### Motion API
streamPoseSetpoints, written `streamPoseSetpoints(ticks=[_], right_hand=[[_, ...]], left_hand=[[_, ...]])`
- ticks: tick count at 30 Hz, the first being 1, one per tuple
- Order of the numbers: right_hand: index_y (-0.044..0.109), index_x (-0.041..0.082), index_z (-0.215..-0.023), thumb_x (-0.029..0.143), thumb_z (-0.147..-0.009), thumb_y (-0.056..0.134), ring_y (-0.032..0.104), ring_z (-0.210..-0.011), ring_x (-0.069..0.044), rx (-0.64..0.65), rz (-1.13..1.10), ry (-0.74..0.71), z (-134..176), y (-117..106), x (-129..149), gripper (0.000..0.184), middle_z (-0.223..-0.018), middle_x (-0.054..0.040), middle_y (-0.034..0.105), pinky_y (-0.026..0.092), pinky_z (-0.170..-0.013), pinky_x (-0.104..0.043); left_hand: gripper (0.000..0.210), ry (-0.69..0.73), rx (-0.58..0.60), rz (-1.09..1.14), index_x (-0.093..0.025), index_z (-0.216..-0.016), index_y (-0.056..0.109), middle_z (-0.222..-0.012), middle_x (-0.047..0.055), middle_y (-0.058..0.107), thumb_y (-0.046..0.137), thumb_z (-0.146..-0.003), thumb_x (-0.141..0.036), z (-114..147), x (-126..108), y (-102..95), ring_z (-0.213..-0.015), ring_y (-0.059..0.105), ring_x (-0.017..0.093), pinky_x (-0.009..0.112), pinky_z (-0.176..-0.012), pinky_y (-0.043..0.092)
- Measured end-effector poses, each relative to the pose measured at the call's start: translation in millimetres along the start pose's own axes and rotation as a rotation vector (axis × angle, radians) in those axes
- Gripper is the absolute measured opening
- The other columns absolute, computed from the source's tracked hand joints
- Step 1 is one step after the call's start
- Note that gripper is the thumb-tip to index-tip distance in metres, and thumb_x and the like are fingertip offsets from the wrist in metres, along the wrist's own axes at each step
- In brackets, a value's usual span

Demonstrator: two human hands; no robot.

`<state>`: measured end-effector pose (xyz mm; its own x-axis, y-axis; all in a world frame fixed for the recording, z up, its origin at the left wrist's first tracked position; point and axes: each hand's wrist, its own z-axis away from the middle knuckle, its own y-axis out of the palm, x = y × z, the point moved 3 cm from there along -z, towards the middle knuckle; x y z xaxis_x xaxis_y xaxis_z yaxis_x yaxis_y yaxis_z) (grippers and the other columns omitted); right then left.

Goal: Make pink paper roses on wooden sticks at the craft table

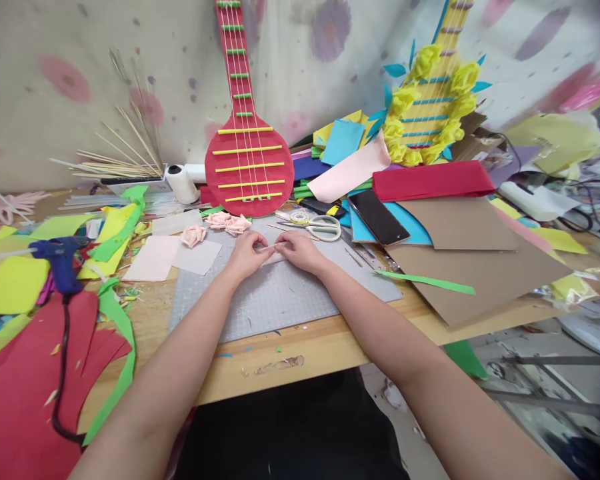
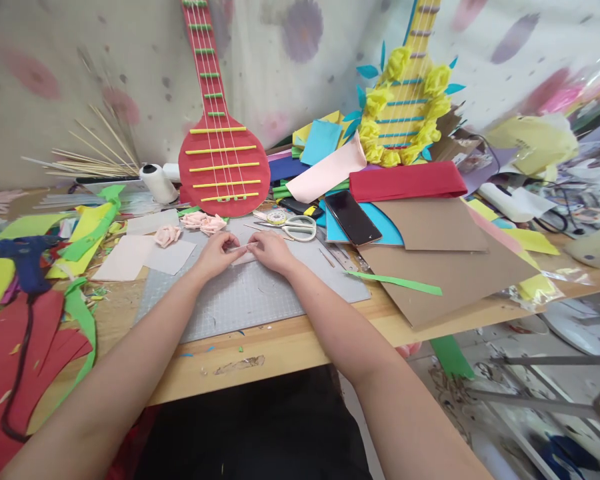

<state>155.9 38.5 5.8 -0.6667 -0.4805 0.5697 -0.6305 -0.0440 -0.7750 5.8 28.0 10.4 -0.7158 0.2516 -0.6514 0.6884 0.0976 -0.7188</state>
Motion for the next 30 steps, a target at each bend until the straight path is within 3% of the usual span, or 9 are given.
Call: streamPoseSetpoints(ticks=[3, 6, 13, 20, 25, 30], right_hand=[[0.061, 0.018, -0.083, 0.025, -0.081, 0.049, 0.055, -0.084, -0.014, -0.019, -0.114, 0.019, -1.5, 0.6, -4.7, 0.013, -0.086, -0.0013, 0.063, 0.038, -0.077, -0.026], [0.061, 0.018, -0.083, 0.025, -0.081, 0.049, 0.055, -0.083, -0.014, -0.017, -0.151, 0.024, -2.7, 2.9, -8.3, 0.014, -0.086, -0.0009, 0.064, 0.039, -0.076, -0.026], [0.06, 0.018, -0.091, 0.023, -0.074, 0.057, 0.054, -0.087, -0.015, 0.054, -0.113, -0.051, 0.2, -3.2, -2.7, 0.017, -0.093, -0.002, 0.062, 0.038, -0.079, -0.027], [0.058, 0.018, -0.076, 0.011, -0.071, 0.05, 0.051, -0.079, -0.014, 0.013, -0.042, -0.052, -0.6, 0.5, -2.1, 0.012, -0.079, -0.0005, 0.059, 0.038, -0.074, -0.025], [0.057, 0.018, -0.074, 0.009, -0.07, 0.049, 0.05, -0.081, -0.014, 0.001, -0.012, -0.11, 0.0, -0.6, -1.1, 0.013, -0.08, -0.0012, 0.058, 0.037, -0.078, -0.026], [0.058, 0.017, -0.078, 0.024, -0.074, 0.057, 0.05, -0.085, -0.016, 0.098, -0.007, -0.166, 2.3, -4.8, 2.3, 0.008, -0.085, -0.0031, 0.058, 0.037, -0.08, -0.028]], left_hand=[[0.026, -0.013, -0.012, 0.172, -0.018, -0.09, 0.054, -0.096, 0.005, 0.059, 0.058, -0.071, -0.036, 3.4, 4.7, -6.2, -0.087, 0.053, 0.015, 0.027, -0.073, 0.043], [0.042, -0.027, 0.047, 0.22, -0.019, -0.101, 0.05, -0.096, 0.003, 0.06, 0.065, -0.064, -0.031, 5.9, 9.2, -7.5, -0.083, 0.055, 0.013, 0.026, -0.073, 0.043], [0.012, -0.039, 0.073, 0.041, -0.019, -0.078, 0.057, -0.077, 0.0, 0.06, 0.056, -0.066, -0.019, 6.1, 10.0, -5.7, -0.072, 0.054, 0.014, 0.027, -0.067, 0.042], [0.02, 0.051, 0.072, 0.005, -0.019, -0.082, 0.057, -0.082, 0.001, 0.06, 0.049, -0.065, -0.014, 7.8, 4.3, -7.1, -0.075, 0.054, 0.014, 0.027, -0.069, 0.043], [0.012, 0.192, 0.125, -0.068, -0.019, -0.076, 0.056, -0.079, 0.001, 0.058, 0.05, -0.067, -0.015, 9.2, -2.7, -6.4, -0.076, 0.052, 0.014, 0.027, -0.07, 0.042], [0.013, 0.273, 0.156, -0.124, -0.018, -0.074, 0.057, -0.08, 0.003, 0.058, 0.049, -0.067, -0.012, 12.1, -7.3, -8.0, -0.083, 0.051, 0.016, 0.029, -0.077, 0.042]])
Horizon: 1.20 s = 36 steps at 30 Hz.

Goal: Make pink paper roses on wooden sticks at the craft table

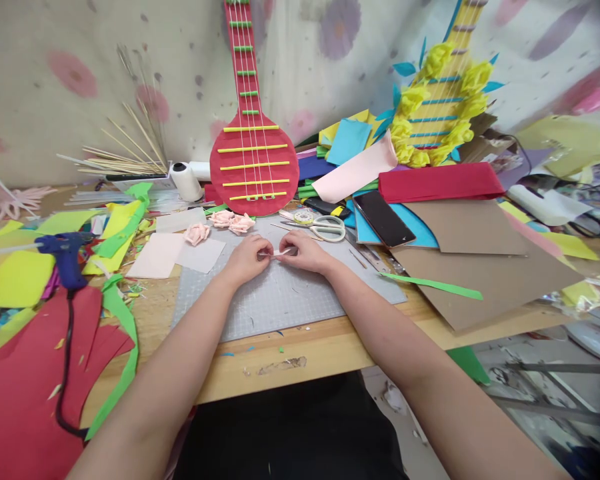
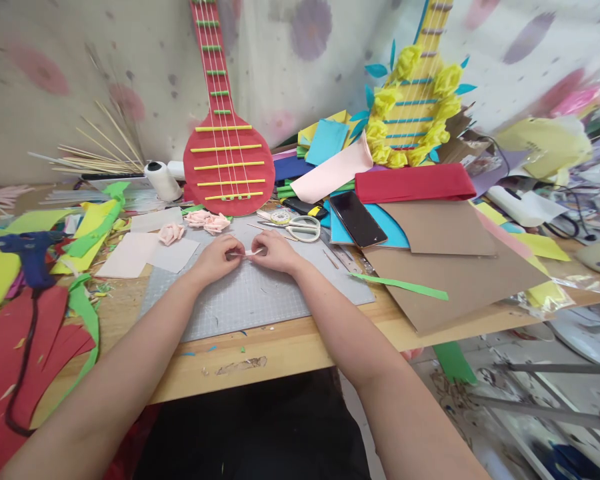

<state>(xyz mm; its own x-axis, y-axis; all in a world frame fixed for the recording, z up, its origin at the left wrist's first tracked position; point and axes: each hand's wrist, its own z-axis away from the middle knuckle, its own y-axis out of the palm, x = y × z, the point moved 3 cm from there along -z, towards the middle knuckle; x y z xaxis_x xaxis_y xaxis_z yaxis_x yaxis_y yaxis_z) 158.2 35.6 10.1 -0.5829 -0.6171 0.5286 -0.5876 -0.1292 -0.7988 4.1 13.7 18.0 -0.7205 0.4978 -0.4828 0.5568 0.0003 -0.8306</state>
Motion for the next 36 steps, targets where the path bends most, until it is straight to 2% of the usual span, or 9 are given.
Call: streamPoseSetpoints(ticks=[3, 7, 14, 17, 22, 23, 26, 28, 36], right_hand=[[0.058, 0.017, -0.083, 0.031, -0.082, 0.051, 0.049, -0.088, -0.017, -0.013, -0.001, 0.035, 0.6, 0.2, -2.0, 0.016, -0.087, -0.0041, 0.059, 0.037, -0.081, -0.029], [0.059, 0.018, -0.091, 0.032, -0.079, 0.056, 0.046, -0.096, -0.019, -0.023, 0.079, 0.008, 2.3, 2.1, -4.0, 0.019, -0.097, -0.0061, 0.057, 0.034, -0.088, -0.032], [0.052, 0.018, -0.084, 0.021, -0.072, 0.059, 0.048, -0.085, -0.017, -0.007, 0.014, 0.033, 3.9, 1.5, 1.7, 0.014, -0.088, -0.0035, 0.056, 0.037, -0.078, -0.03], [0.048, 0.019, -0.085, 0.021, -0.07, 0.059, 0.049, -0.073, -0.013, -0.004, -0.191, 0.101, 1.9, 3.7, 1.9, 0.019, -0.08, -0.0002, 0.055, 0.039, -0.069, -0.027], [0.043, 0.021, -0.088, 0.025, -0.064, 0.062, 0.045, -0.056, -0.008, -0.072, -0.759, 0.295, -7.4, 6.1, -4.3, 0.03, -0.068, 0.0059, 0.048, 0.037, -0.054, -0.022], [0.044, 0.021, -0.088, 0.026, -0.062, 0.064, 0.046, -0.056, -0.008, -0.104, -0.863, 0.328, -9.3, 5.9, -5.2, 0.033, -0.068, 0.0061, 0.048, 0.036, -0.053, -0.022], [0.046, 0.02, -0.087, 0.027, -0.056, 0.069, 0.048, -0.06, -0.008, -0.165, -1.056, 0.386, -12.7, 5.9, -5.4, 0.04, -0.069, 0.0054, 0.051, 0.038, -0.056, -0.021], [0.047, 0.019, -0.087, 0.027, -0.054, 0.071, 0.05, -0.061, -0.008, -0.159, -1.1, 0.398, -12.7, 7.6, -4.2, 0.041, -0.069, 0.005, 0.053, 0.039, -0.058, -0.022], [0.047, 0.019, -0.085, 0.029, -0.057, 0.073, 0.053, -0.062, -0.008, -0.135, -1.049, 0.426, -8.9, 10.6, -3.3, 0.04, -0.069, 0.0047, 0.056, 0.042, -0.059, -0.022]], left_hand=[[0.015, 0.033, 0.001, -0.001, -0.018, -0.075, 0.058, -0.085, 0.004, 0.058, 0.05, -0.064, -0.011, 1.4, -3.0, -1.2, -0.088, 0.051, 0.018, 0.031, -0.082, 0.041], [0.008, 0.025, -0.011, 0.005, -0.018, -0.074, 0.058, -0.089, 0.005, 0.056, 0.051, -0.071, -0.021, 1.0, -2.5, -0.3, -0.092, 0.05, 0.019, 0.033, -0.085, 0.04], [0.017, -0.123, -0.052, 0.03, -0.019, -0.082, 0.052, -0.082, 0.003, 0.057, 0.058, -0.065, -0.021, 1.3, 4.5, 1.5, -0.078, 0.052, 0.018, 0.031, -0.07, 0.04], [0.022, -0.202, -0.112, 0.261, -0.019, -0.082, 0.051, -0.077, 0.0, 0.057, 0.061, -0.062, -0.018, -0.2, 7.3, 3.7, -0.072, 0.053, 0.015, 0.028, -0.067, 0.04], [0.032, -0.463, -0.535, 0.994, -0.019, -0.086, 0.048, -0.074, -0.002, 0.058, 0.066, -0.06, -0.019, -6.0, 13.0, 3.5, -0.07, 0.057, 0.01, 0.023, -0.067, 0.042], [0.032, -0.515, -0.568, 1.143, -0.019, -0.086, 0.048, -0.077, -0.001, 0.059, 0.067, -0.06, -0.02, -7.1, 11.7, 5.1, -0.073, 0.059, 0.01, 0.023, -0.07, 0.044], [0.027, -0.615, -0.442, 1.431, -0.016, -0.084, 0.054, -0.084, 0.004, 0.064, 0.068, -0.063, -0.025, -10.1, 0.8, 12.7, -0.078, 0.062, 0.013, 0.028, -0.077, 0.046], [0.024, -0.646, -0.349, 1.45, -0.013, -0.081, 0.058, -0.082, 0.007, 0.066, 0.069, -0.064, -0.027, -10.0, -6.8, 17.3, -0.078, 0.064, 0.015, 0.03, -0.079, 0.048], [0.013, -0.777, -0.419, 1.351, -0.012, -0.072, 0.063, -0.072, 0.007, 0.068, 0.069, -0.064, -0.02, -5.6, -13.1, 18.3, -0.078, 0.066, 0.019, 0.033, -0.076, 0.052]])
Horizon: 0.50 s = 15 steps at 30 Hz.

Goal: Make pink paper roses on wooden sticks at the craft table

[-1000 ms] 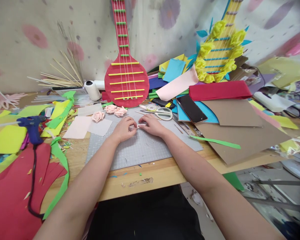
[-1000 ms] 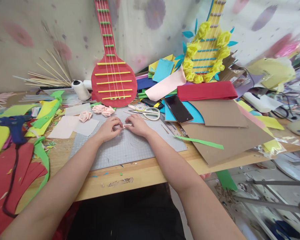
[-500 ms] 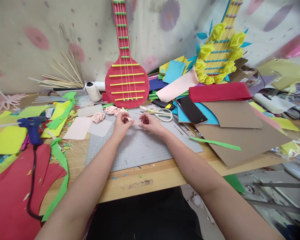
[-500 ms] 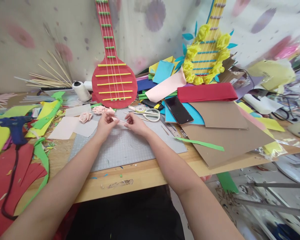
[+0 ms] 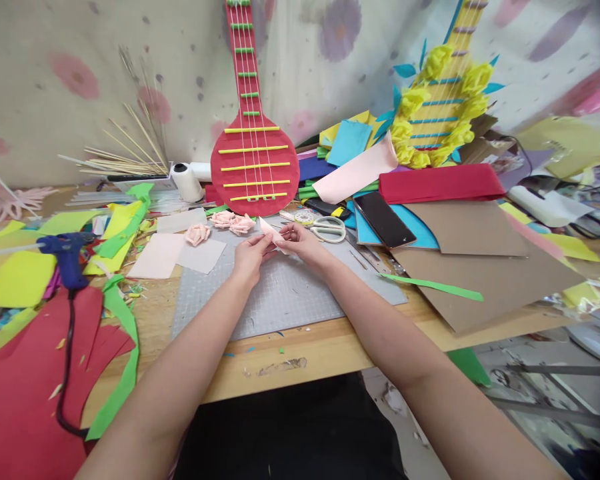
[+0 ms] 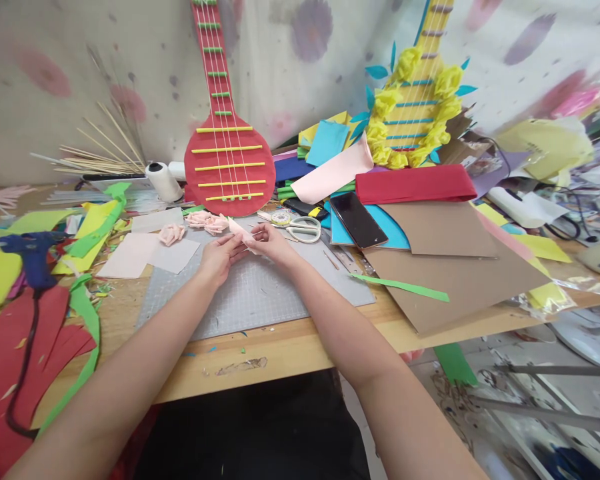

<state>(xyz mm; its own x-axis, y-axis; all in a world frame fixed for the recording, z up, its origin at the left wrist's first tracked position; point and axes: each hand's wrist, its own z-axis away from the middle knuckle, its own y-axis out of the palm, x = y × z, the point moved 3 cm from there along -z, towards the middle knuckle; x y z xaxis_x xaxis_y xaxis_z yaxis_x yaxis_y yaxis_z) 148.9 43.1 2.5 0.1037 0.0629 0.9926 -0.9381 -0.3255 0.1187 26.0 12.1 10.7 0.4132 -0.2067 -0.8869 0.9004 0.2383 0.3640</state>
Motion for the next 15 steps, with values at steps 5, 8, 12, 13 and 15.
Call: streamPoseSetpoints(ticks=[5, 8, 12, 13, 15], right_hand=[[0.044, 0.019, -0.084, 0.026, -0.059, 0.07, 0.052, -0.054, -0.007, 0.009, 0.033, 0.026, -0.2, -1.2, 2.1, 0.037, -0.062, 0.0058, 0.059, 0.04, -0.054, -0.021], [0.042, 0.019, -0.084, 0.025, -0.06, 0.069, 0.051, -0.05, -0.007, 0.017, 0.05, 0.03, -0.3, 0.1, 0.9, 0.036, -0.058, 0.0065, 0.059, 0.039, -0.052, -0.02], [0.042, 0.02, -0.084, 0.025, -0.06, 0.068, 0.052, -0.05, -0.007, 0.025, 0.062, 0.01, -0.1, 2.2, -0.2, 0.035, -0.057, 0.0074, 0.058, 0.04, -0.052, -0.021], [0.043, 0.02, -0.084, 0.025, -0.061, 0.068, 0.052, -0.051, -0.007, 0.025, 0.065, 0.009, 0.0, 2.4, -0.1, 0.035, -0.057, 0.0074, 0.058, 0.04, -0.053, -0.021], [0.043, 0.019, -0.084, 0.024, -0.061, 0.068, 0.052, -0.051, -0.007, 0.023, 0.072, 0.017, 0.2, 2.5, 0.1, 0.034, -0.058, 0.0071, 0.059, 0.041, -0.054, -0.021]], left_hand=[[0.014, -0.014, -0.018, -0.021, -0.011, -0.073, 0.064, -0.077, 0.01, 0.069, 0.07, -0.064, -0.02, 0.2, -3.4, -2.0, -0.08, 0.066, 0.021, 0.034, -0.077, 0.051], [0.016, 0.008, -0.035, -0.022, -0.01, -0.078, 0.064, -0.08, 0.011, 0.069, 0.067, -0.067, -0.022, -1.2, -4.0, -4.5, -0.081, 0.067, 0.021, 0.035, -0.078, 0.051], [0.011, 0.006, -0.074, 0.006, -0.011, -0.079, 0.062, -0.078, 0.01, 0.069, 0.062, -0.072, -0.019, -2.7, -5.0, -7.2, -0.078, 0.067, 0.02, 0.036, -0.077, 0.052], [0.01, -0.004, -0.083, 0.014, -0.011, -0.078, 0.062, -0.078, 0.01, 0.068, 0.062, -0.072, -0.019, -2.7, -5.3, -7.6, -0.077, 0.067, 0.02, 0.036, -0.076, 0.053], [0.01, -0.023, -0.105, 0.022, -0.011, -0.077, 0.06, -0.077, 0.01, 0.068, 0.062, -0.072, -0.019, -2.8, -5.9, -8.5, -0.076, 0.067, 0.021, 0.037, -0.075, 0.053]])
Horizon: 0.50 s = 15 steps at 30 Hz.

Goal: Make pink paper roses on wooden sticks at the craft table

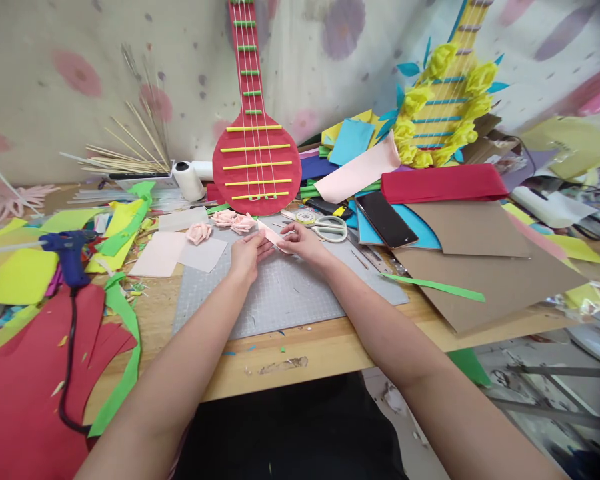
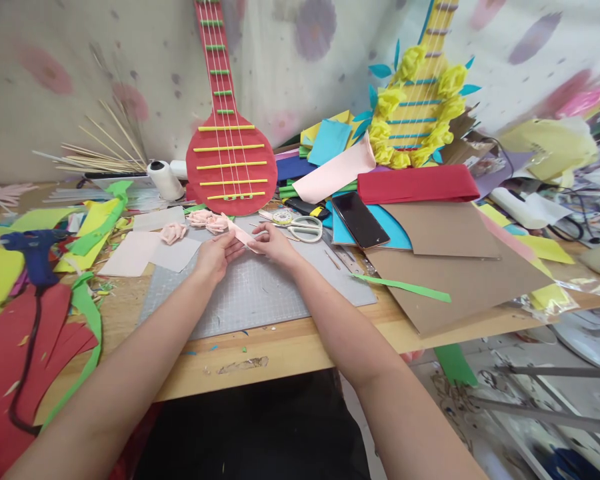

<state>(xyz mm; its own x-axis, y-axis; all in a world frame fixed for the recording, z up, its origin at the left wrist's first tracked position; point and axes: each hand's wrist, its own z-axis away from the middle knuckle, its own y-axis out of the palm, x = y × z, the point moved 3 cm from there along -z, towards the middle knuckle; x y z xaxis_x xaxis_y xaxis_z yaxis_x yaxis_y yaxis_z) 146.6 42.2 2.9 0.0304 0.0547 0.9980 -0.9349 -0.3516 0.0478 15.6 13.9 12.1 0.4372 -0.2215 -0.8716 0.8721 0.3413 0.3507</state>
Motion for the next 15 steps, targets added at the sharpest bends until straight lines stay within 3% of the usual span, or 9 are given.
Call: streamPoseSetpoints(ticks=[15], right_hand=[[0.042, 0.02, -0.086, 0.02, -0.066, 0.068, 0.058, -0.054, -0.009, 0.071, -0.018, 0.069, 4.0, 3.2, 1.6, 0.034, -0.061, 0.0031, 0.063, 0.049, -0.055, -0.024]], left_hand=[[0.005, 0.046, -0.057, -0.007, -0.01, -0.072, 0.059, -0.064, 0.004, 0.064, 0.061, -0.07, -0.014, -2.5, -4.1, -2.2, -0.06, 0.064, 0.014, 0.032, -0.07, 0.053]])
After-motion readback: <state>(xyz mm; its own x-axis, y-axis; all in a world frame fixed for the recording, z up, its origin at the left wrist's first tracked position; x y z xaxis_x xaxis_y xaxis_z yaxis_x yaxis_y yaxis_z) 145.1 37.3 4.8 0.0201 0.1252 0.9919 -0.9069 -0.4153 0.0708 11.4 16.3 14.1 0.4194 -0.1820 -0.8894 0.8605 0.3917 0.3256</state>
